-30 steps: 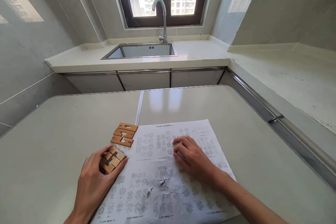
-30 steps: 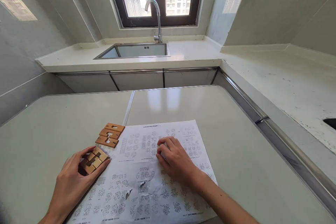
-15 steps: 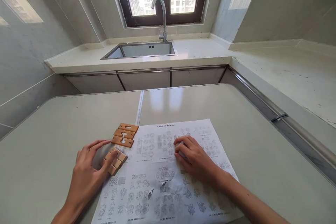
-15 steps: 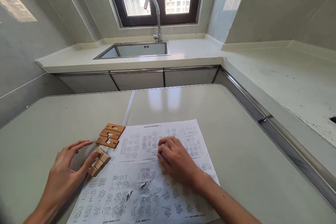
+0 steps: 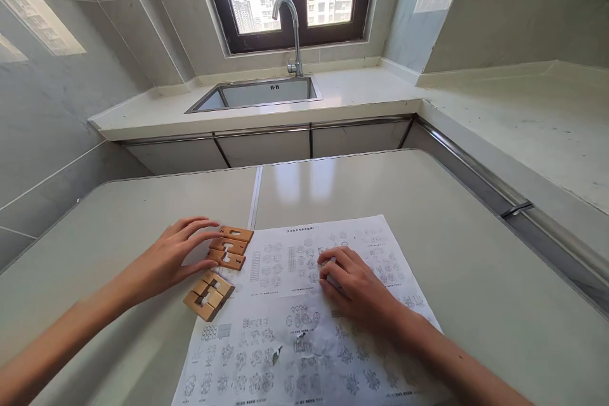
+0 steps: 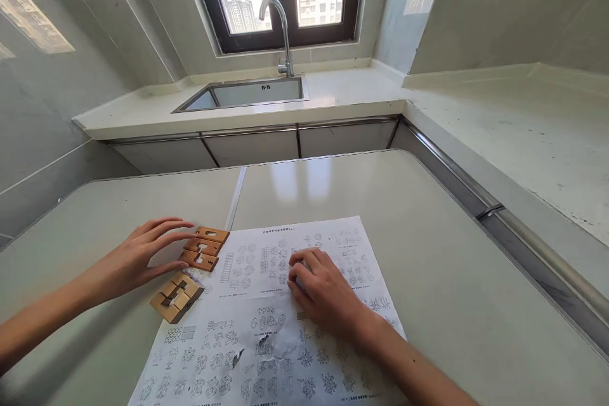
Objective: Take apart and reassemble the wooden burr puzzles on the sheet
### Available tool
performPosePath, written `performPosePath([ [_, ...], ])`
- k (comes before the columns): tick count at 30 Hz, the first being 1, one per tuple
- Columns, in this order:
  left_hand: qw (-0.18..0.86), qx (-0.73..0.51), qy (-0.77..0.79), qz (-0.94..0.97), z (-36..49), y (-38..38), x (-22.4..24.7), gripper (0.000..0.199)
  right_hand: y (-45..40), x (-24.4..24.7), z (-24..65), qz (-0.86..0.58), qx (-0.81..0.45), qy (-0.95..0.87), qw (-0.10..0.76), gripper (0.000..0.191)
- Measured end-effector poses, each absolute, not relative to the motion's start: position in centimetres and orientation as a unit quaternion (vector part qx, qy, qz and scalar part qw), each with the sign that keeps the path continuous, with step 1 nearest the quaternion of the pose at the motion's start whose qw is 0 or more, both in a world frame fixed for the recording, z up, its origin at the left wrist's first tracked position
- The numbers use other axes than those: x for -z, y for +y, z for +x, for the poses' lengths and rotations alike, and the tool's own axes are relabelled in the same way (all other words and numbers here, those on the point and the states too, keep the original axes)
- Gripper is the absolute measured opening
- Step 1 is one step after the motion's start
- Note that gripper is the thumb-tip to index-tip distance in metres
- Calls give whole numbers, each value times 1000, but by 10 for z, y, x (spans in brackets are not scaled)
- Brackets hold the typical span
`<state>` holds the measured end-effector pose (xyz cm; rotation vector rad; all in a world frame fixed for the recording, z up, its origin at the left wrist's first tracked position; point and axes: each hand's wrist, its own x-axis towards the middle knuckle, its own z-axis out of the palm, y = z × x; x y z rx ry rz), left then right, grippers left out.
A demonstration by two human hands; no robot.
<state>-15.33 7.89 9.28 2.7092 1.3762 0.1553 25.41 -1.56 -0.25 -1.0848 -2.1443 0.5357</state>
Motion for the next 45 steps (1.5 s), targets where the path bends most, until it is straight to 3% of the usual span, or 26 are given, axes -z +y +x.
performPosePath([
  [13,69,30,386,919,-140,118,-96,37,-15,6,254,-416,-219,-818,331,14],
  [33,63,139,393,907,-115,129,-102,39,-14,5,254,-413,-219,-817,338,13],
  [45,25,150,343,927,-96,124,-112,18,-14,3,254,-412,-212,-818,340,13],
])
